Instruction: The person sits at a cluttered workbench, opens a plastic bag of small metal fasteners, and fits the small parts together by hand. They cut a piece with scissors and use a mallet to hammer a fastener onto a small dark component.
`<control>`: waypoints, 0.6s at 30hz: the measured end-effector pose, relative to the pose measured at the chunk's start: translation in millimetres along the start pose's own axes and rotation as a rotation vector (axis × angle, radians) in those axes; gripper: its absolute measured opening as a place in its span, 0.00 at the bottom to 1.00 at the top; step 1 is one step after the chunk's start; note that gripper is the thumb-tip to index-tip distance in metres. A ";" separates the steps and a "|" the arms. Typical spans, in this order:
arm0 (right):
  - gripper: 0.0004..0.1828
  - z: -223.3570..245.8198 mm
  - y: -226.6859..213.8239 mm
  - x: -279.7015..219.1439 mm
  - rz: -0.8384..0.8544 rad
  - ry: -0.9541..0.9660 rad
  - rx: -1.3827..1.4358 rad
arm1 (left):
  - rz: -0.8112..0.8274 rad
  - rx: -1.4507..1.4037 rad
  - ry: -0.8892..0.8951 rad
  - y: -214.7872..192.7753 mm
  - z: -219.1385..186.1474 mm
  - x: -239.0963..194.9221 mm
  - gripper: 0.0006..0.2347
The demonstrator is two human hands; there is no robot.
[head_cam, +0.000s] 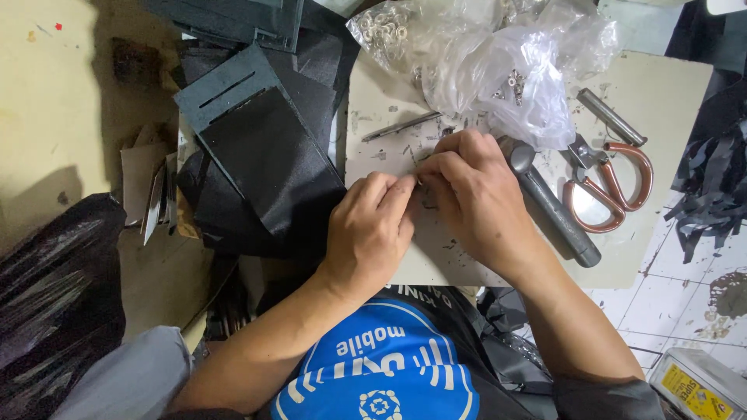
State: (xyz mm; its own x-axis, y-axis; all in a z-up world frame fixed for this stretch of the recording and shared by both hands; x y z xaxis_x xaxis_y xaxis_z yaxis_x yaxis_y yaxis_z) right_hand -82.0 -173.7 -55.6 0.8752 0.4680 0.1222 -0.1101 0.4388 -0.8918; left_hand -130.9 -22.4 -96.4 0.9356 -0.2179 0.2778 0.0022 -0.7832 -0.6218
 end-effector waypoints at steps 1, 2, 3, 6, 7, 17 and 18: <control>0.02 1.7 -1.5 -0.6 0.002 0.000 0.001 | 0.000 0.000 -0.002 0.5 -0.1 0.0 0.13; 0.03 3.2 -2.9 -0.6 0.010 -0.002 -0.007 | -0.001 0.000 0.001 0.9 0.1 0.8 0.13; 0.04 4.6 -4.3 -0.4 0.019 -0.003 -0.016 | -0.003 0.000 0.003 1.2 0.4 1.7 0.13; 0.04 9.4 -9.1 -4.0 0.016 -0.007 -0.046 | -0.018 0.009 -0.001 -1.6 -2.3 3.9 0.12; 0.04 8.1 -7.4 -5.0 0.017 -0.008 -0.045 | -0.018 0.009 -0.002 -3.0 -3.1 5.1 0.12; 0.01 3.8 -8.0 -0.7 0.008 -0.044 -0.019 | -0.033 -0.027 -0.031 -2.2 -1.9 3.3 0.11; 0.01 3.0 -6.3 1.4 0.009 -0.057 -0.025 | -0.019 -0.030 -0.030 -1.3 -0.3 2.0 0.13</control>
State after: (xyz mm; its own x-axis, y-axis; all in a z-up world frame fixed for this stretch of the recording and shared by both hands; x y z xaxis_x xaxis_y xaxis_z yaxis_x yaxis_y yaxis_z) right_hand -81.5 -173.5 -48.6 0.8461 0.5147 0.1383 -0.1052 0.4156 -0.9034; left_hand -129.1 -22.0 -94.9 0.9456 -0.1855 0.2674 0.0103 -0.8041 -0.5943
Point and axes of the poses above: each hand's wrist, its own x-axis towards the middle knuckle, its own y-axis out of the palm, z = x × y, the point moved 2 cm from there along x, towards the middle knuckle, and after that the axes turned 10 degrees about -x, right-handed, at the moved point
